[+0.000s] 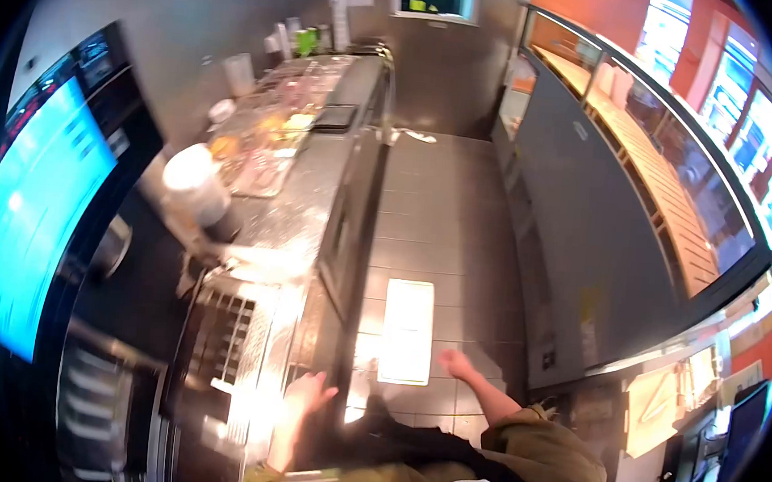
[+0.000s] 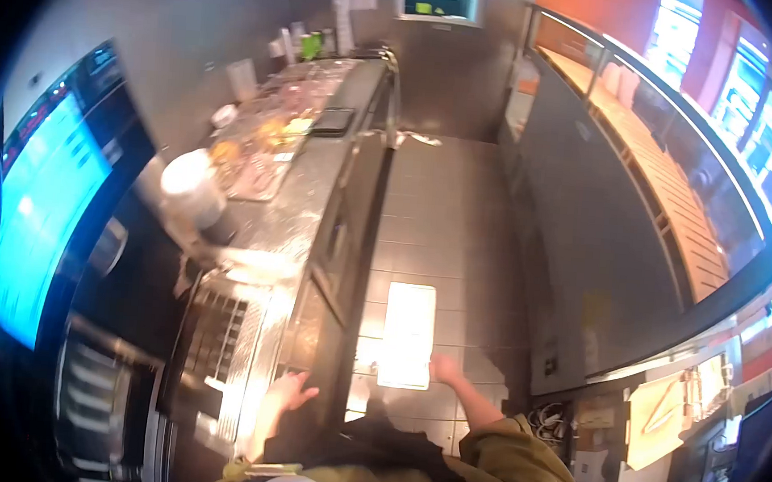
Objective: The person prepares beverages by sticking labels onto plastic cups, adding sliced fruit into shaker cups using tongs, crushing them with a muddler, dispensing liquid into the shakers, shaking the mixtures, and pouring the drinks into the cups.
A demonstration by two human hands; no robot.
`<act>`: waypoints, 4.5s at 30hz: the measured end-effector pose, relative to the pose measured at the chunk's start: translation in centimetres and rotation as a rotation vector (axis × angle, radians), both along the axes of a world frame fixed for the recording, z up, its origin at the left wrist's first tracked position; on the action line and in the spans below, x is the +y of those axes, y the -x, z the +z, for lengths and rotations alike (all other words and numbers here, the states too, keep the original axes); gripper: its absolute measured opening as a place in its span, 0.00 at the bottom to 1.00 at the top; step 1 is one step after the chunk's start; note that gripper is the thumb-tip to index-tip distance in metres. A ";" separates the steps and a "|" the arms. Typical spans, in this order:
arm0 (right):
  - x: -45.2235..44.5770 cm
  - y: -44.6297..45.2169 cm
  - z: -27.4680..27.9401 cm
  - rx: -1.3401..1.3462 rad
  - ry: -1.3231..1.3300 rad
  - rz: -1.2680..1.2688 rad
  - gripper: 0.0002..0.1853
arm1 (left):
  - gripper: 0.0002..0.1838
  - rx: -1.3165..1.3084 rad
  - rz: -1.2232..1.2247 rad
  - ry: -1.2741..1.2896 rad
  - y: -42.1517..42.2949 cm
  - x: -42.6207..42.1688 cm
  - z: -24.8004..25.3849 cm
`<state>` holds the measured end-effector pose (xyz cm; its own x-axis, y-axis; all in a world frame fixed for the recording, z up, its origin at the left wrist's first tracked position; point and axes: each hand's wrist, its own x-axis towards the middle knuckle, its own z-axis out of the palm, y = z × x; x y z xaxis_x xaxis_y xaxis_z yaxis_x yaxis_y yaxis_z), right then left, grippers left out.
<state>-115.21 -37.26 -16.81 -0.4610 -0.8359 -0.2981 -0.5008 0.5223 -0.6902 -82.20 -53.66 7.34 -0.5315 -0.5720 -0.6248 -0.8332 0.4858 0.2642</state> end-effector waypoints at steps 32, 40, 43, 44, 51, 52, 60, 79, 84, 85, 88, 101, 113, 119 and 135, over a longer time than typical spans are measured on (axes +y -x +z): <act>-99.6 85.0 8.6 -0.315 -0.073 0.185 0.13 | 0.29 0.537 0.055 0.132 81.5 -87.4 4.9; -124.8 104.8 2.7 0.008 0.140 -0.081 0.09 | 0.26 0.571 0.240 0.161 91.4 -109.4 5.6; -139.0 109.0 1.4 -0.174 0.343 -0.102 0.08 | 0.24 0.693 0.645 -0.001 91.4 -117.0 3.4; -144.5 110.2 -0.3 -0.150 0.334 -0.051 0.08 | 0.23 0.707 0.794 0.016 90.7 -119.6 2.3; -164.9 111.5 -7.0 -0.363 0.226 0.006 0.32 | 0.18 0.786 1.179 0.216 94.9 -131.7 9.2; -164.4 111.5 -8.0 -0.311 0.254 0.143 0.31 | 0.17 0.716 1.205 0.289 95.4 -132.7 10.0; -154.8 113.9 10.4 -0.477 0.321 0.421 0.13 | 0.13 0.701 1.254 0.658 88.7 -150.7 5.3; -159.1 107.2 25.8 -0.215 0.001 0.580 0.18 | 0.29 0.135 0.730 0.823 93.7 -166.2 0.1; -160.9 106.6 24.4 -0.112 -0.094 0.637 0.17 | 0.32 0.232 0.710 0.893 92.1 -168.7 5.8; -161.2 106.3 24.8 -0.087 -0.079 0.662 0.16 | 0.33 0.181 0.762 0.804 91.1 -169.1 7.0; -161.7 106.1 26.1 -0.120 -0.016 0.684 0.15 | 0.42 0.169 0.929 0.676 88.5 -168.8 9.3; -162.2 110.4 24.4 0.183 0.418 1.001 0.05 | 0.36 1.757 1.692 0.132 98.1 -138.4 2.1; -159.9 113.9 21.1 -0.181 0.311 0.721 0.11 | 0.40 2.121 1.224 -1.568 122.9 -138.6 -3.5; -158.3 115.0 19.2 -0.380 0.520 0.555 0.08 | 0.38 2.060 1.174 -1.673 127.7 -142.5 -6.8; -159.5 111.9 26.9 -0.720 0.688 0.245 0.12 | 0.29 2.019 1.166 -1.079 131.8 -141.4 -4.8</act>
<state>-227.06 -196.79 10.07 -0.1561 -0.9774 0.1428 0.1113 -0.1611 -0.9806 -213.97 -195.05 2.50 -0.4180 -0.8910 -0.1772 0.8107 -0.4539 0.3698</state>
